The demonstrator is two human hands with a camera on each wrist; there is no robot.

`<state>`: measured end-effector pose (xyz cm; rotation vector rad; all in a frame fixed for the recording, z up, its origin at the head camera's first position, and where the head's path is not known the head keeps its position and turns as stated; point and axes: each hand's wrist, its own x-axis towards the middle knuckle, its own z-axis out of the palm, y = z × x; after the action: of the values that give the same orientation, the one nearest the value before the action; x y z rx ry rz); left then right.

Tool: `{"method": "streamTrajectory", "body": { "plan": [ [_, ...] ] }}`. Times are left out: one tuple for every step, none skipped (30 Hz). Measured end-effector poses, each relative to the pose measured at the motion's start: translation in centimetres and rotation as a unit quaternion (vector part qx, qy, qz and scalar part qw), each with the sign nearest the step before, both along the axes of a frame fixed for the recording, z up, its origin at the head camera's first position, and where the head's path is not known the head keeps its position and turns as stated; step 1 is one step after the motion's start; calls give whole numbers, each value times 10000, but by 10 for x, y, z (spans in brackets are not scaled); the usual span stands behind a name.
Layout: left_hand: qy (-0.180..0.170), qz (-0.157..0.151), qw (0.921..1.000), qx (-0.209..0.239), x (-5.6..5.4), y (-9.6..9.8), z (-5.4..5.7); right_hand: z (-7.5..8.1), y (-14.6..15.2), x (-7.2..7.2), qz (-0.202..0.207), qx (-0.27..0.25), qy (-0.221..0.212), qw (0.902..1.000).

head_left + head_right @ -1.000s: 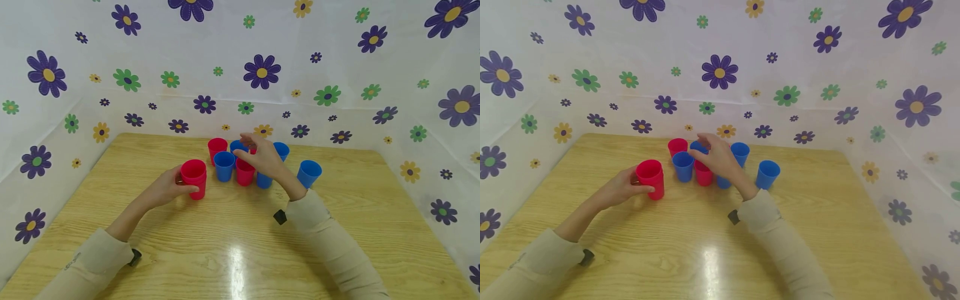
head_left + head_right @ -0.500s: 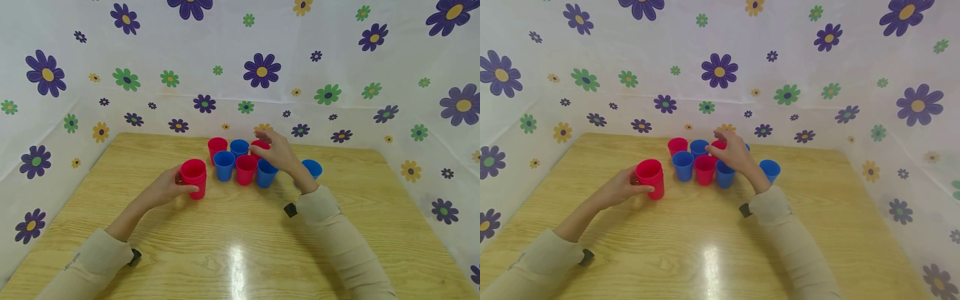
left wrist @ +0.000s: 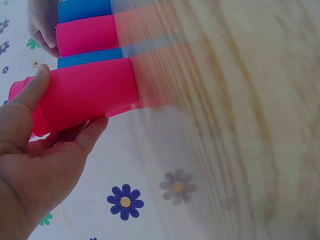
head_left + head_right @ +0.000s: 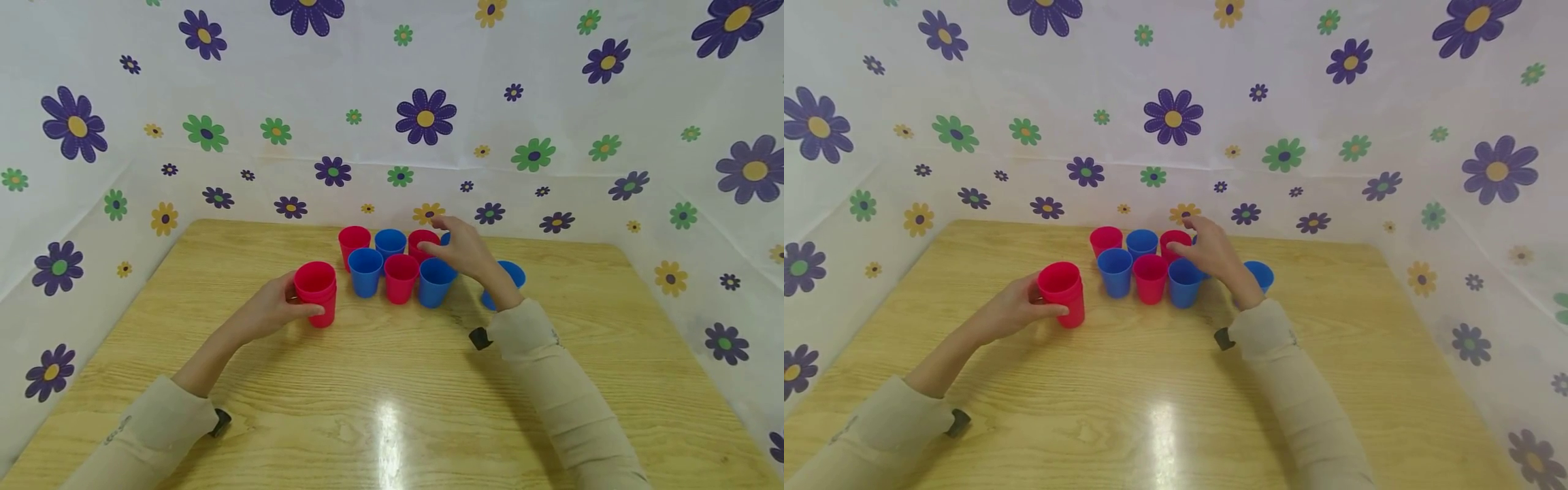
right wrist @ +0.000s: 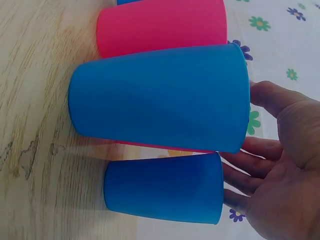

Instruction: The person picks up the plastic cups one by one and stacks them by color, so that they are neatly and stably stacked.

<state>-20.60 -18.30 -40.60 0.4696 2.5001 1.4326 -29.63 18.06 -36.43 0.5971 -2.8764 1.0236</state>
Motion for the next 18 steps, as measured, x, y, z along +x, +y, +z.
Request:
{"method": "streamTrajectory", "body": {
  "plan": [
    [11, -10, 10000, -11, 0, 0, 0, 0, 0, -1, 7, 83, -12, 10000],
    [29, -20, 10000, -16, 0, 0, 0, -1, -1, -2, 15, 163, -15, 9999],
    [29, -3, 10000, -30, 0, 0, 0, -1, -1, -2, 26, 225, -15, 9997],
    [42, 7, 10000, -35, 0, 0, 0, -2, -2, -3, 36, 287, -22, 9996],
    [56, 8, 10000, -41, 0, 1, -1, -2, -3, -4, 43, 337, -36, 9994],
    [66, 5, 10000, -42, 0, 0, -1, -2, -4, -5, 45, 391, -58, 9992],
    [88, -9, 10000, -40, 0, 0, -1, -3, -4, -5, 41, 438, -83, 9990],
    [86, 0, 10000, -30, 0, 1, -1, -3, -5, -6, 37, 492, -98, 9987],
    [76, 13, 10000, -27, 0, 1, -1, -4, -5, -6, 35, 554, -105, 9984],
    [83, 5, 10000, -20, 0, 1, -1, -4, -6, -7, 36, 620, -98, 9980],
    [84, -6, 10000, -9, 0, 1, -1, -4, -6, -7, 35, 681, -88, 9976],
    [86, -12, 10000, -4, -1, 1, -1, -5, -7, -8, 42, 766, -59, 9970],
    [83, -14, 10000, 6, -1, 1, -1, -5, -7, -8, 50, 839, -15, 9965],
    [73, -3, 10000, 7, -1, 0, -1, -6, -7, -9, 63, 910, 25, 9958],
    [71, 0, 10000, 5, -1, 0, -1, -6, -7, -9, 72, 973, 58, 9952],
    [74, -6, 10000, 5, -1, 0, -1, -6, -8, -10, 75, 1026, 76, 9947],
    [70, -5, 10000, 2, -1, 0, -1, -6, -8, -10, 73, 1088, 82, 9940],
    [63, 1, 10000, 0, -1, -1, -1, -5, -9, -11, 75, 1153, 79, 9933]
  ]
}}
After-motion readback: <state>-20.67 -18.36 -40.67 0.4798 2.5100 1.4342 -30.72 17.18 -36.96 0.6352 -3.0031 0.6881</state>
